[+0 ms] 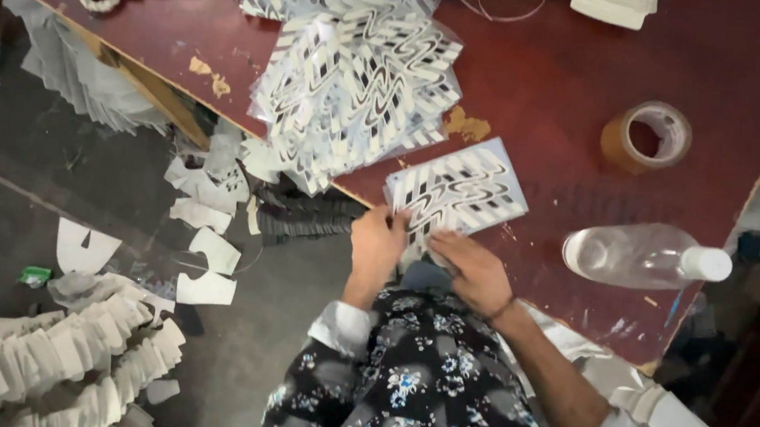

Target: The person applies stickers to a surface using a wet cloth and a plastic bottle. They repeatedly wet the cloth with liquid from the bottle and rub it over the sticker sheet to smooth it down. The person handles the sticker sheet and the bottle throughout the process.

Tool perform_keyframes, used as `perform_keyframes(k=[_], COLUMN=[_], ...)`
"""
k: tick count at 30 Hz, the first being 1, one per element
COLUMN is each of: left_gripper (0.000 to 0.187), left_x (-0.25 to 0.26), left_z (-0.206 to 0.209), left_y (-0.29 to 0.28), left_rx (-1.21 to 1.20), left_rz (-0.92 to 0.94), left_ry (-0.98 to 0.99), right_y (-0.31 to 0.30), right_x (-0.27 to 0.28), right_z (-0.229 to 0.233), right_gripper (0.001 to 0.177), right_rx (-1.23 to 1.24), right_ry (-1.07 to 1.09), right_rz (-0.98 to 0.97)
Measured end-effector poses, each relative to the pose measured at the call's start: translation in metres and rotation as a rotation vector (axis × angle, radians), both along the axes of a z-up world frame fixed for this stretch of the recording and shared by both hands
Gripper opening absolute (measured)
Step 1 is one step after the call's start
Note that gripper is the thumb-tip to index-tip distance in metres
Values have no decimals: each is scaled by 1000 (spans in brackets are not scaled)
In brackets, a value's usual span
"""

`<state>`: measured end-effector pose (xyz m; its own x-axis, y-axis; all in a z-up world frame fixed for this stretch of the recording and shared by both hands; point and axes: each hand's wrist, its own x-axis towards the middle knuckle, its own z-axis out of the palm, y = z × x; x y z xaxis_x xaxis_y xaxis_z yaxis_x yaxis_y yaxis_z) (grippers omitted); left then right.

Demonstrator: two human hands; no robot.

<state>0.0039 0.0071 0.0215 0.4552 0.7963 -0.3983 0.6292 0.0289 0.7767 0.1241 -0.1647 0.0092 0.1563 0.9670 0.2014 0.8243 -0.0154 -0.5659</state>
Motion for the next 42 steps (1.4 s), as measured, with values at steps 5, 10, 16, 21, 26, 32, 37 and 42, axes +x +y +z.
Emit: perform_keyframes(k=[5, 10, 16, 21, 26, 32, 37, 42], left_gripper=[15, 23, 68, 96, 111, 78, 79, 67], left_x=[1, 12, 80, 130, 175, 178, 167, 148], left_z=[26, 30, 73, 64, 39, 88, 179, 231], left_y=[3, 46, -22, -117, -143, -145, -129, -129], left_rx=[464, 501, 879, 454, 329, 324, 739, 1257], left_rz=[-63, -170, -249, -824, -903, -923, -935, -849], left_ry=[-115, 66, -302, -591, -704, -687, -621, -301], right_y=[-26, -66, -137, -151, -184, -208, -219, -188], right_x=[-11, -7, 34, 70, 87, 101, 103, 104], right_z=[16, 96, 166, 202, 204, 199, 167, 207], right_gripper=[44, 38, 28, 34, 52, 44, 23, 36], right_rx=[7, 127, 401, 867, 920, 695, 561, 494], right_ry=[484, 609, 239, 1134, 1515, 1383, 1166, 1304], right_rz=[-423, -642, -1138, -709, -647, -879, -913, -722])
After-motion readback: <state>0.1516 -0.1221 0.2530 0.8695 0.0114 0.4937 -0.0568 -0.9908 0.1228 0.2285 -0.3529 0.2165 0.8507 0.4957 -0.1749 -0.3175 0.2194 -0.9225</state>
